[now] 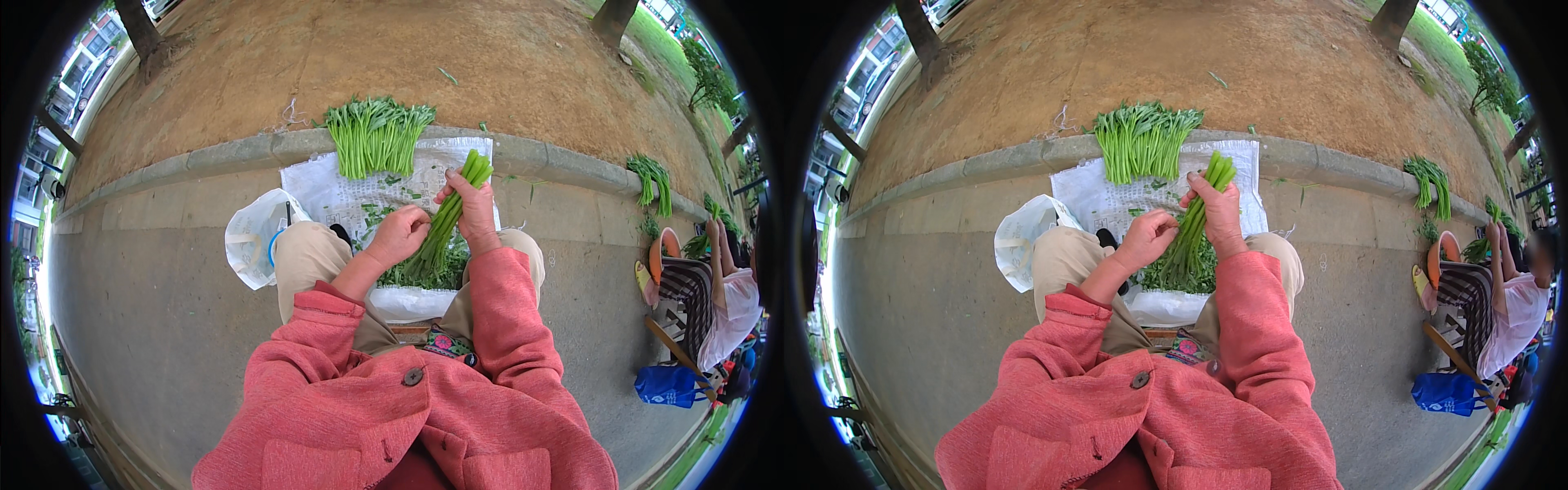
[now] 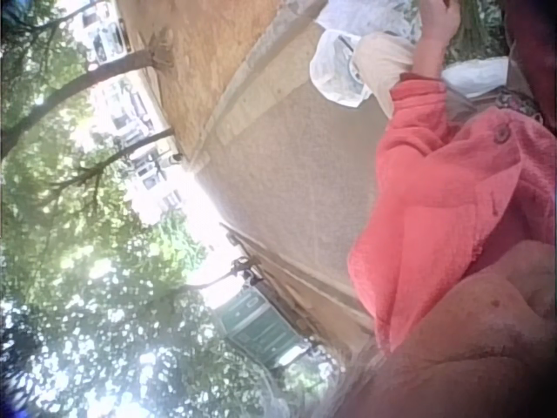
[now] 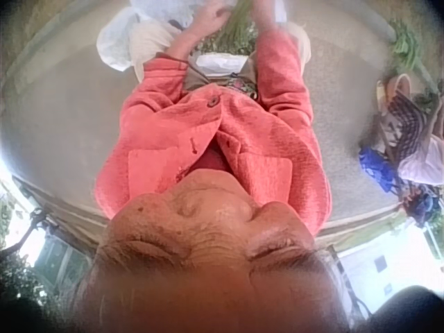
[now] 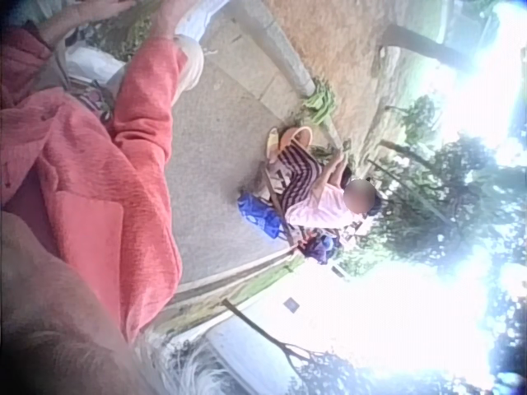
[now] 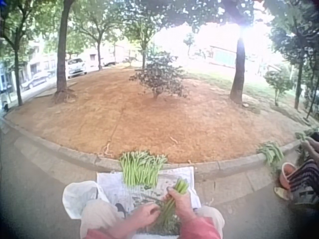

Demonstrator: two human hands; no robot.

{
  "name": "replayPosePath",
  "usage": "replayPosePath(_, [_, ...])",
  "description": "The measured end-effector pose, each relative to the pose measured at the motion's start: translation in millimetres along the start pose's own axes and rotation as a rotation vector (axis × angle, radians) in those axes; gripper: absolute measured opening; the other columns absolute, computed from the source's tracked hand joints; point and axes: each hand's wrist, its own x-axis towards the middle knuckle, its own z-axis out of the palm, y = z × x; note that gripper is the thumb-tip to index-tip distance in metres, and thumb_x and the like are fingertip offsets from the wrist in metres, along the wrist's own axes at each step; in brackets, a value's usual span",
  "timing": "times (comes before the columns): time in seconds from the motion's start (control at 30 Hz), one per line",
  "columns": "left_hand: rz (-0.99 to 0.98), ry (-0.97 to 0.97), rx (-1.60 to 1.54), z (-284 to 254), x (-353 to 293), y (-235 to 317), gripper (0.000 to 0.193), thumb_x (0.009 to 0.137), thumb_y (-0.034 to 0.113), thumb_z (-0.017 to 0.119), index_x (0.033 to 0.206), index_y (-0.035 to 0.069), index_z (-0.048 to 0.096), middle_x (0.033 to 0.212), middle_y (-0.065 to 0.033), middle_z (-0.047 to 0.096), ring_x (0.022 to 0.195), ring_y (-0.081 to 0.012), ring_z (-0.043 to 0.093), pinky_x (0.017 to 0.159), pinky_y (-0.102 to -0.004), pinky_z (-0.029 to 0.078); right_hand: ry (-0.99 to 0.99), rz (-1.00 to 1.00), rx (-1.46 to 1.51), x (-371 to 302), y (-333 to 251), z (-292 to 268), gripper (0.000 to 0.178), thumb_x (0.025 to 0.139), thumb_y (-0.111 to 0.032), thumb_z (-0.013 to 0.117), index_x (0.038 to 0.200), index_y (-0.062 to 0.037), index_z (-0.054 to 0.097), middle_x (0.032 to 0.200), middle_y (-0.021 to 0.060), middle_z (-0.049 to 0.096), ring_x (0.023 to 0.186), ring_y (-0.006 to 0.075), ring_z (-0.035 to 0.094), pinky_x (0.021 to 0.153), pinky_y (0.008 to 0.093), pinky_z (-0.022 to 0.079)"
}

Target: The person is trimming green vegetables by hand. They pick through a bundle of greens, plucking off leaves and placing them into a container while discarding stems onto a newspaper.

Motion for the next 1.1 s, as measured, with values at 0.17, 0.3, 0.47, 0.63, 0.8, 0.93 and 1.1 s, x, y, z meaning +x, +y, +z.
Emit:
replayPosePath(0.17, [-0.205,0.014,-0.193,4.8,-0.1,-5.9,0.008,0.077,0.006,0.054,0.074,0.000,0.058,0.061,-0.0036,0.052,0.054,-0.0135,0.052,0.053,-0.0259,0.042,-0.006,-0.026,-0.023,-0.9,2.6,-0.4,0.015,0.078,-0.011,0.064,0.083,-0.0060,0.051,0.063,0.0049,0.053,0.054,0.0170,0.056,0.053,0.0309,0.050])
replayPosePath(0.3, [-0.626,0.072,-0.651,6.3,3.7,-10.5,0.010,0.075,0.009,0.053,0.069,0.002,0.058,0.058,-0.0014,0.052,0.050,-0.0124,0.051,0.051,-0.0249,0.044,0.021,-0.066,0.009,-1.2,1.1,0.7,0.015,0.079,-0.011,0.063,0.084,-0.0053,0.050,0.063,0.0052,0.052,0.053,0.0170,0.055,0.052,0.0310,0.050])
replayPosePath(0.47, [-0.556,0.259,-0.414,5.4,0.4,-25.9,0.006,0.071,0.006,0.054,0.070,0.002,0.057,0.061,-0.0032,0.053,0.055,-0.0126,0.053,0.054,-0.0258,0.045,0.001,-0.091,0.049,0.0,-13.4,-6.0,0.013,0.080,-0.011,0.061,0.085,-0.0052,0.051,0.064,0.0053,0.052,0.056,0.0169,0.055,0.053,0.0323,0.050])
replayPosePath(0.63, [-0.009,0.312,0.112,-1.6,0.8,-12.4,0.011,0.067,0.002,0.056,0.077,0.004,0.058,0.073,-0.0083,0.055,0.070,-0.0229,0.055,0.064,-0.0332,0.044,0.032,-0.073,0.081,2.8,-4.3,-8.9,0.018,0.077,-0.012,0.067,0.087,-0.0065,0.052,0.064,0.0048,0.055,0.052,0.0167,0.057,0.050,0.0285,0.048])
replayPosePath(0.8, [0.074,0.288,0.141,-0.5,3.5,20.0,0.015,0.067,0.004,0.065,0.081,0.002,0.059,0.076,-0.0099,0.057,0.074,-0.0238,0.056,0.067,-0.0329,0.045,0.015,-0.046,0.070,1.6,0.3,-7.7,0.019,0.076,-0.012,0.068,0.087,-0.0063,0.052,0.064,0.0046,0.055,0.053,0.0167,0.057,0.050,0.0284,0.048])
replayPosePath(0.93, [-0.067,0.195,0.010,8.1,-1.5,11.7,0.019,0.070,0.007,0.070,0.085,0.000,0.061,0.077,-0.0085,0.060,0.071,-0.0178,0.059,0.065,-0.0288,0.047,-0.002,-0.048,-0.004,-1.2,4.4,-2.0,0.017,0.077,-0.012,0.066,0.085,-0.0061,0.052,0.064,0.0050,0.055,0.055,0.0177,0.058,0.052,0.0289,0.048])
replayPosePath(1.1, [-0.229,0.139,-0.107,8.6,-4.7,10.5,0.014,0.070,0.005,0.071,0.080,-0.001,0.062,0.075,-0.0064,0.061,0.067,-0.0123,0.058,0.063,-0.0256,0.047,-0.036,-0.076,-0.094,-1.9,8.8,-0.4,0.018,0.077,-0.012,0.067,0.085,-0.0060,0.051,0.064,0.0061,0.056,0.056,0.0177,0.059,0.051,0.0278,0.047])
